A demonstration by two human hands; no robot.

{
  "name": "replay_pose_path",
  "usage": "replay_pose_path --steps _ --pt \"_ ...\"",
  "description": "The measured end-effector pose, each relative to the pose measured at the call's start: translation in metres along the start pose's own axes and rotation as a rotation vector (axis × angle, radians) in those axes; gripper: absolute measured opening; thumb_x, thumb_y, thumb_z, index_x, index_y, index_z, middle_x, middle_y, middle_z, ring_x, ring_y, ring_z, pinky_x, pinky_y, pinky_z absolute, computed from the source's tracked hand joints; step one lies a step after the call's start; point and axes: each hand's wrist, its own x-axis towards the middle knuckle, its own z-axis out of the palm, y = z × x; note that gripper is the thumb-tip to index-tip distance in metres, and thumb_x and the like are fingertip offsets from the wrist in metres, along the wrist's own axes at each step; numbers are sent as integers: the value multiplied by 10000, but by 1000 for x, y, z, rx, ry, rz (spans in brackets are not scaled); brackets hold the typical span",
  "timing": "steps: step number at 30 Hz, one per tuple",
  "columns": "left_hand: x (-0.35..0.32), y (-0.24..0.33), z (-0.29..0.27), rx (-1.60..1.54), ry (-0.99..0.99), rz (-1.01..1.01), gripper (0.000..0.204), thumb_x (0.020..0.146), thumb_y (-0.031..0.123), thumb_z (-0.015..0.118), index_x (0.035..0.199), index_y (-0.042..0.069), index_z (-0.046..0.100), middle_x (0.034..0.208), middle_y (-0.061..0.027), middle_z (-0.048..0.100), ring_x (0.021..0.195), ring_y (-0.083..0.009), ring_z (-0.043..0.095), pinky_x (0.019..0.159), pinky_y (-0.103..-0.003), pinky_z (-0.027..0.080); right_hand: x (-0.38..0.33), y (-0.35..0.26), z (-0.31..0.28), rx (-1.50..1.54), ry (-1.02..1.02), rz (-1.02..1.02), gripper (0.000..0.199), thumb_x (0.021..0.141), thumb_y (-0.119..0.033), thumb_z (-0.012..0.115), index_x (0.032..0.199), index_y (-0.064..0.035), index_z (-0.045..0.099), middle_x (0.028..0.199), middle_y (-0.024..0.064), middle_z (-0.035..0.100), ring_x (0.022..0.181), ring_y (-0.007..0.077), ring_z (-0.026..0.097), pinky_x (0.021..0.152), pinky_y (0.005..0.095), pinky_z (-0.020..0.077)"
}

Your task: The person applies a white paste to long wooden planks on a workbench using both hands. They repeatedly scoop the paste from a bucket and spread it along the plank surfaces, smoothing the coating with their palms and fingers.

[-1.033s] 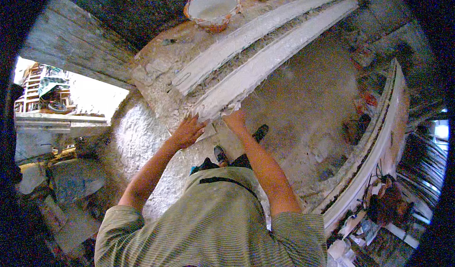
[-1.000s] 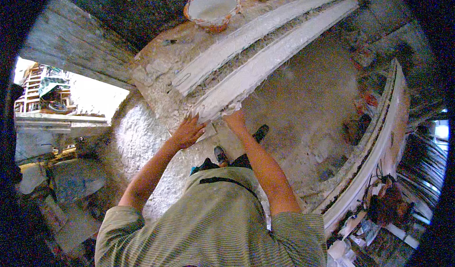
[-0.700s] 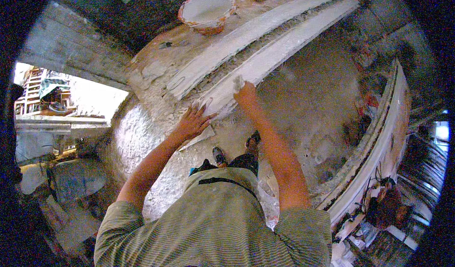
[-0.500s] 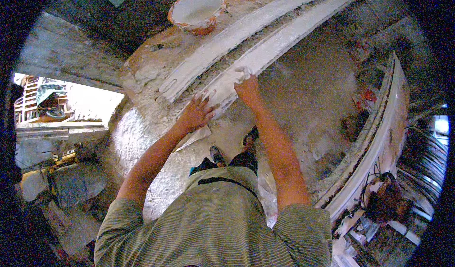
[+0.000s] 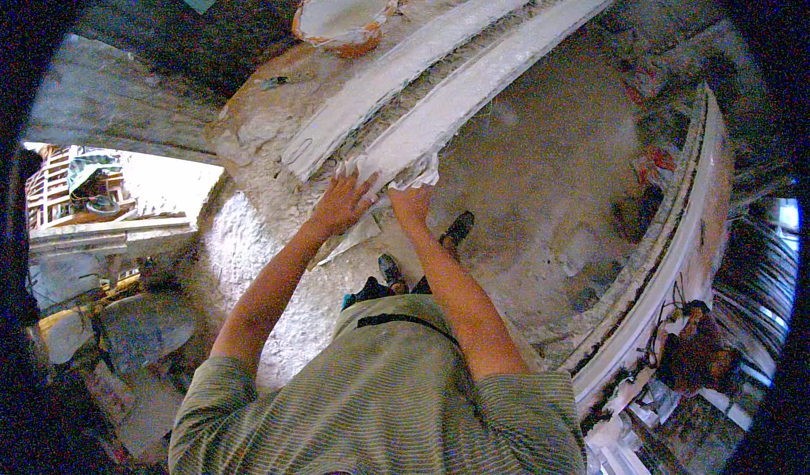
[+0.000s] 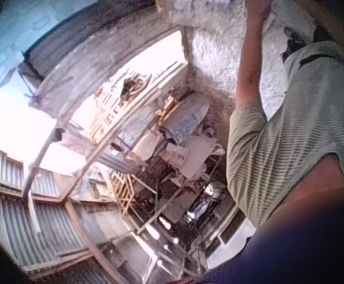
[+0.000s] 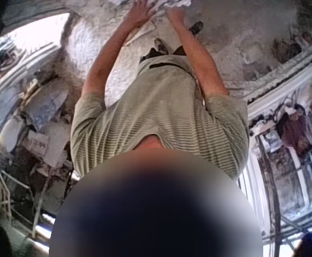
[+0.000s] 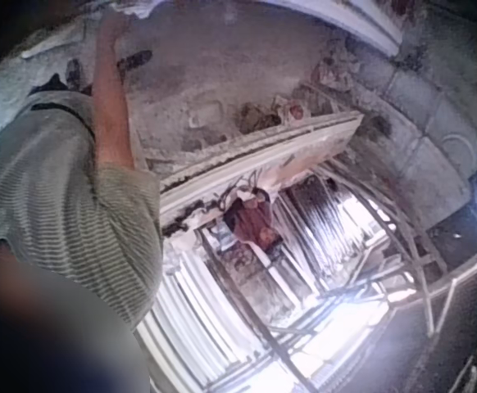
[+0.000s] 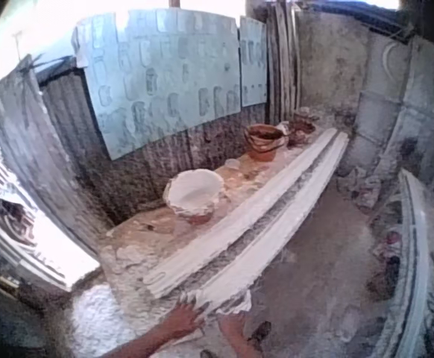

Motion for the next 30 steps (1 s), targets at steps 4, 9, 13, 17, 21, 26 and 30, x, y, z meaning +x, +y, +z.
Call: replay_pose_path --steps 4,9,13,17,21,26,30 --pt "-10 -1 -3 -59 -90 -15 584 1017 476 311 1548 251 216 1538 -288 235 1438 -483 161 1184 -550 109 0 -1 8 86 73 42 729 707 -241 768 1338 -8 490 1283 209 568 1190 429 513 1073 458 382" --pt "-21 -1 -2 -64 -65 30 552 1019 486 306 1534 295 253 1521 -308 252 1431 -496 167 1176 -578 100 5 13 6 128 -54 195 647 729 -278 779 1266 -14 531 1268 212 570 1157 401 540 999 452 442" --pt "-24 -2 3 -88 -111 101 516 1015 495 309 1505 334 324 1522 -287 272 1438 -478 170 1176 -585 92 13 22 -2 -3 -65 335 527 759 -310 764 1176 -30 604 1212 199 611 1133 365 569 960 456 467" --pt "-19 1 6 25 22 139 498 1011 486 331 1482 331 372 1527 -238 300 1436 -439 213 1179 -581 96 19 18 -14 20 8 119 256 755 -184 753 953 -27 712 932 159 718 893 338 685 808 425 525" --pt "-1 8 9 98 61 116 503 1003 475 358 1483 321 370 1519 -198 337 1425 -397 273 1179 -574 119 39 6 -30 -86 -63 -95 250 762 -187 741 948 -22 714 914 164 718 878 350 685 793 419 531" --pt "34 8 6 84 77 119 522 1010 500 316 1502 325 327 1521 -205 335 1429 -417 255 1173 -592 110 101 -14 -49 -407 -250 -273 320 743 -185 750 1008 -15 695 938 183 710 890 353 682 804 411 539" --pt "55 12 2 103 68 63 524 1008 494 322 1506 329 323 1521 -191 337 1417 -411 283 1177 -558 153 136 -16 -69 -25 -155 -158 453 718 -263 769 1080 -16 656 952 197 693 919 376 664 916 441 494"
